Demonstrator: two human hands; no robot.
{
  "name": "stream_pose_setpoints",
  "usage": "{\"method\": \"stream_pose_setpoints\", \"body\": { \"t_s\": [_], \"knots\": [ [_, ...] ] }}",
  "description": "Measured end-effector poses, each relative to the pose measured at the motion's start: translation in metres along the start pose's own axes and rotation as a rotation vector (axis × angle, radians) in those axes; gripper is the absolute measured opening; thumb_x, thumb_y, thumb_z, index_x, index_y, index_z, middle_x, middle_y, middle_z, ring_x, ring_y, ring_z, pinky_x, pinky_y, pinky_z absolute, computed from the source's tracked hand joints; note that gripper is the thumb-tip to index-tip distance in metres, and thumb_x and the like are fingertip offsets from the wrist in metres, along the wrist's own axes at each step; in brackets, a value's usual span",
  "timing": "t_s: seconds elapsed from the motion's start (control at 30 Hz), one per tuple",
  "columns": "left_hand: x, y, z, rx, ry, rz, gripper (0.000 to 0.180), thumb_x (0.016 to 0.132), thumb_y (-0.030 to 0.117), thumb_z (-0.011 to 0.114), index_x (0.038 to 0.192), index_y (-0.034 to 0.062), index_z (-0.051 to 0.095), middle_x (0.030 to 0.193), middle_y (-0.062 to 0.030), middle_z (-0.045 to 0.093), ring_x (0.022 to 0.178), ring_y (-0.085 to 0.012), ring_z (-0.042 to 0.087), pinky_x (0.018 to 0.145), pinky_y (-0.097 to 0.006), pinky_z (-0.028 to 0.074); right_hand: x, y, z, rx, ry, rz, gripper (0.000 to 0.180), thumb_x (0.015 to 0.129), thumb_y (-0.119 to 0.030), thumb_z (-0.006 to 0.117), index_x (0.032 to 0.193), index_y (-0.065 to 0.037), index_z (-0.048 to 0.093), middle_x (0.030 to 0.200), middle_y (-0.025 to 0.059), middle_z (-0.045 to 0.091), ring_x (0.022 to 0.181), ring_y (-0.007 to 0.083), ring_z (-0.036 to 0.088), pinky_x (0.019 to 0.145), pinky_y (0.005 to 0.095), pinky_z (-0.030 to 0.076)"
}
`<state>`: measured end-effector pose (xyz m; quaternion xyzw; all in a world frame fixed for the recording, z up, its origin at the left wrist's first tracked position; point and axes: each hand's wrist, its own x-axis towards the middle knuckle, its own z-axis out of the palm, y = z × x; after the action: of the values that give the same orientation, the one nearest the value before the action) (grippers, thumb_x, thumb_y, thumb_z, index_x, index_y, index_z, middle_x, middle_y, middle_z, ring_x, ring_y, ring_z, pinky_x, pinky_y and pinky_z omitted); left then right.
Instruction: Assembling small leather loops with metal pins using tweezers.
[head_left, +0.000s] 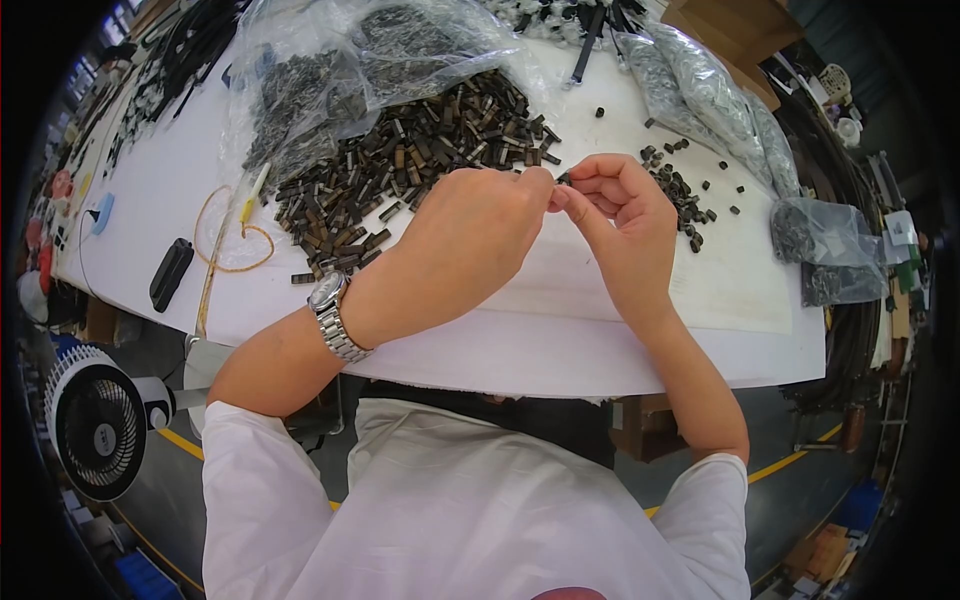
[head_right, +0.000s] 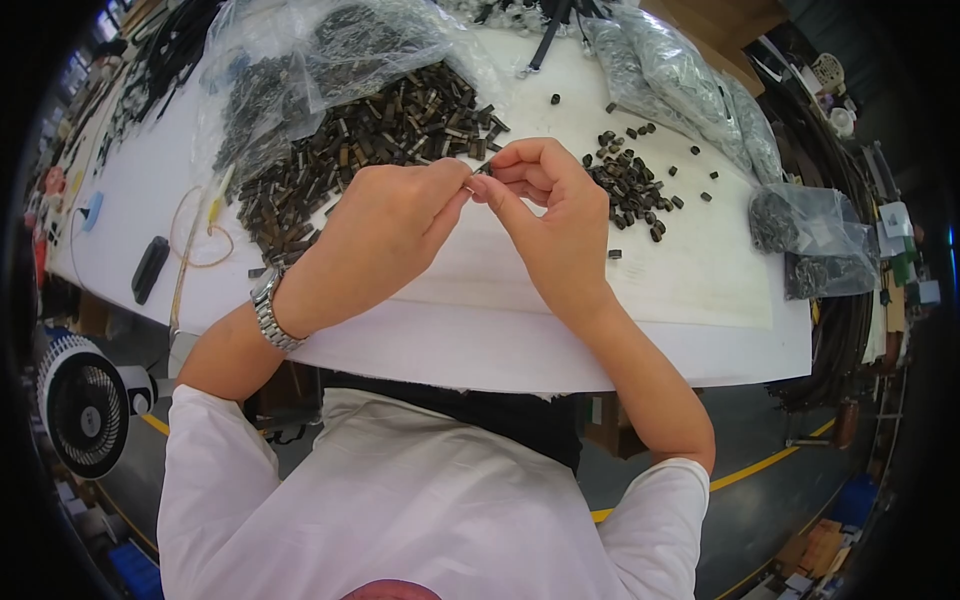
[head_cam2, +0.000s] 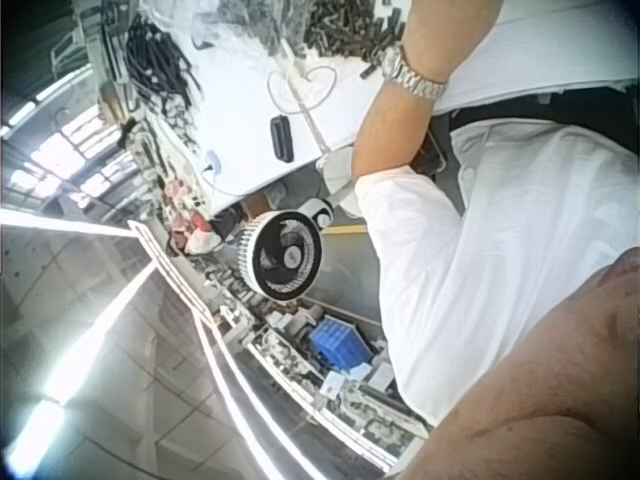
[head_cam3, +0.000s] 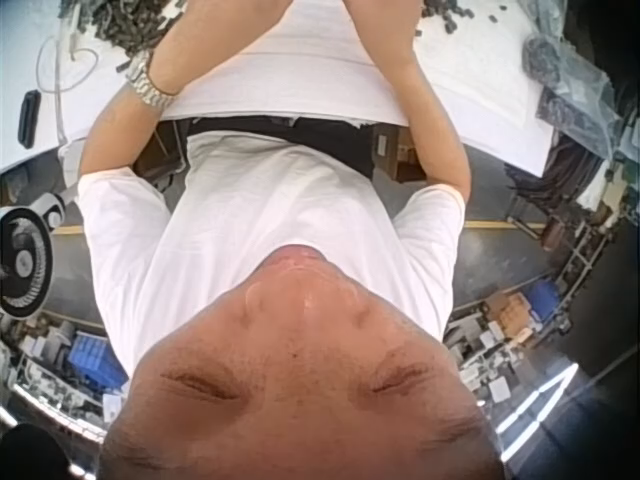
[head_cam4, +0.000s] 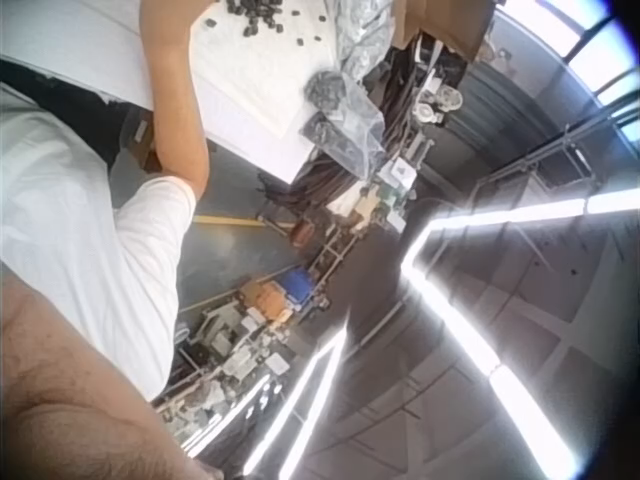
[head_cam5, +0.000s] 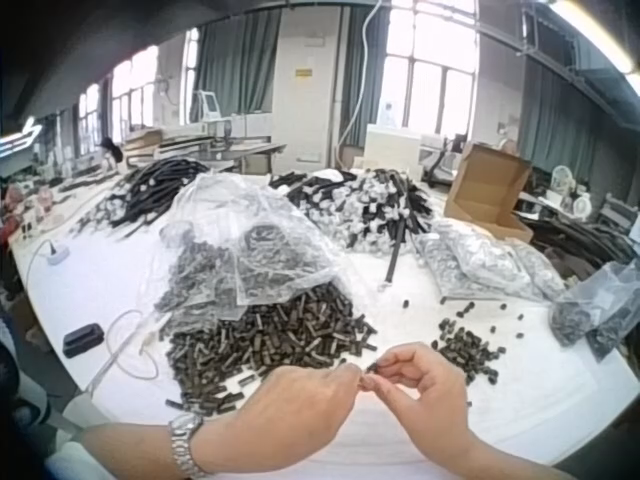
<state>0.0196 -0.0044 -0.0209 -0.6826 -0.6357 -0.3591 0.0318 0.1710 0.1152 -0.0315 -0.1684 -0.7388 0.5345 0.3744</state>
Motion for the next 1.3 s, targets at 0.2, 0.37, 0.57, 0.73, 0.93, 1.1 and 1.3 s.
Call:
{"method": "stream_pose_setpoints", "body": {
  "t_s": [0.2, 0.37, 0.57, 0.73, 0.93, 1.1, 1.3],
  "knots": [
    [0.001, 0.001, -0.004, -0.029, -0.001, -0.031, 0.008, 0.096, 0.007, 0.066, 0.092, 0.0008, 0.064, 0.067, -0.0188, 0.063, 0.061, -0.0393, 0.065, 0.056, -0.047, 0.049, -0.003, -0.005, 0.001, -0.051, 0.036, 0.026, 0.017, 0.095, -0.001, 0.075, 0.108, 0.005, 0.066, 0.094, 0.0110, 0.078, 0.091, 0.0153, 0.078, 0.087, 0.0263, 0.059],
    [0.003, 0.005, -0.005, -0.054, -0.007, -0.069, 0.013, 0.096, 0.009, 0.067, 0.088, -0.0003, 0.063, 0.063, -0.0207, 0.060, 0.059, -0.0407, 0.063, 0.055, -0.047, 0.047, -0.004, -0.002, 0.002, -0.132, 0.057, -0.043, 0.015, 0.094, -0.001, 0.075, 0.103, 0.005, 0.065, 0.092, 0.0105, 0.078, 0.089, 0.0164, 0.079, 0.084, 0.0273, 0.060],
    [0.003, 0.004, -0.003, -0.093, 0.012, -0.057, 0.013, 0.096, 0.009, 0.068, 0.088, -0.0007, 0.064, 0.063, -0.0212, 0.060, 0.058, -0.0406, 0.063, 0.054, -0.046, 0.046, -0.004, -0.002, 0.003, -0.117, 0.072, -0.034, 0.014, 0.093, -0.001, 0.075, 0.099, 0.003, 0.063, 0.090, 0.0107, 0.078, 0.089, 0.0159, 0.079, 0.086, 0.0277, 0.061],
    [0.003, 0.003, -0.003, -0.099, 0.001, -0.071, 0.010, 0.096, 0.008, 0.067, 0.090, -0.0005, 0.066, 0.064, -0.0208, 0.061, 0.059, -0.0401, 0.063, 0.054, -0.046, 0.046, -0.004, 0.008, 0.002, -0.187, 0.064, -0.143, 0.013, 0.093, 0.000, 0.073, 0.101, 0.002, 0.062, 0.091, 0.0115, 0.079, 0.091, 0.0170, 0.079, 0.086, 0.0281, 0.061],
    [0.003, 0.000, -0.007, -0.004, 0.000, -0.025, 0.008, 0.096, 0.008, 0.067, 0.092, 0.0019, 0.071, 0.064, -0.0190, 0.062, 0.060, -0.0391, 0.064, 0.056, -0.046, 0.048, -0.005, -0.001, 0.005, -0.152, 0.058, -0.048, 0.012, 0.096, -0.001, 0.069, 0.105, 0.003, 0.063, 0.097, 0.0137, 0.081, 0.092, 0.0177, 0.079, 0.087, 0.0279, 0.059],
    [0.002, -0.002, -0.010, 0.140, -0.015, -0.004, 0.009, 0.095, 0.008, 0.065, 0.091, 0.0040, 0.072, 0.070, -0.0151, 0.067, 0.066, -0.0352, 0.068, 0.058, -0.045, 0.051, -0.004, 0.000, 0.002, -0.224, -0.021, -0.039, 0.013, 0.098, 0.000, 0.067, 0.110, 0.005, 0.064, 0.097, 0.0147, 0.081, 0.093, 0.0168, 0.079, 0.087, 0.0279, 0.058],
    [0.001, -0.003, -0.010, 0.185, -0.004, -0.007, 0.007, 0.094, 0.007, 0.065, 0.093, 0.0057, 0.072, 0.073, -0.0130, 0.069, 0.066, -0.0327, 0.069, 0.058, -0.043, 0.051, -0.002, 0.004, 0.003, 0.051, -0.074, 0.037, 0.010, 0.101, -0.001, 0.066, 0.111, 0.004, 0.065, 0.099, 0.0151, 0.081, 0.095, 0.0166, 0.078, 0.086, 0.0258, 0.058]
  ]
}}
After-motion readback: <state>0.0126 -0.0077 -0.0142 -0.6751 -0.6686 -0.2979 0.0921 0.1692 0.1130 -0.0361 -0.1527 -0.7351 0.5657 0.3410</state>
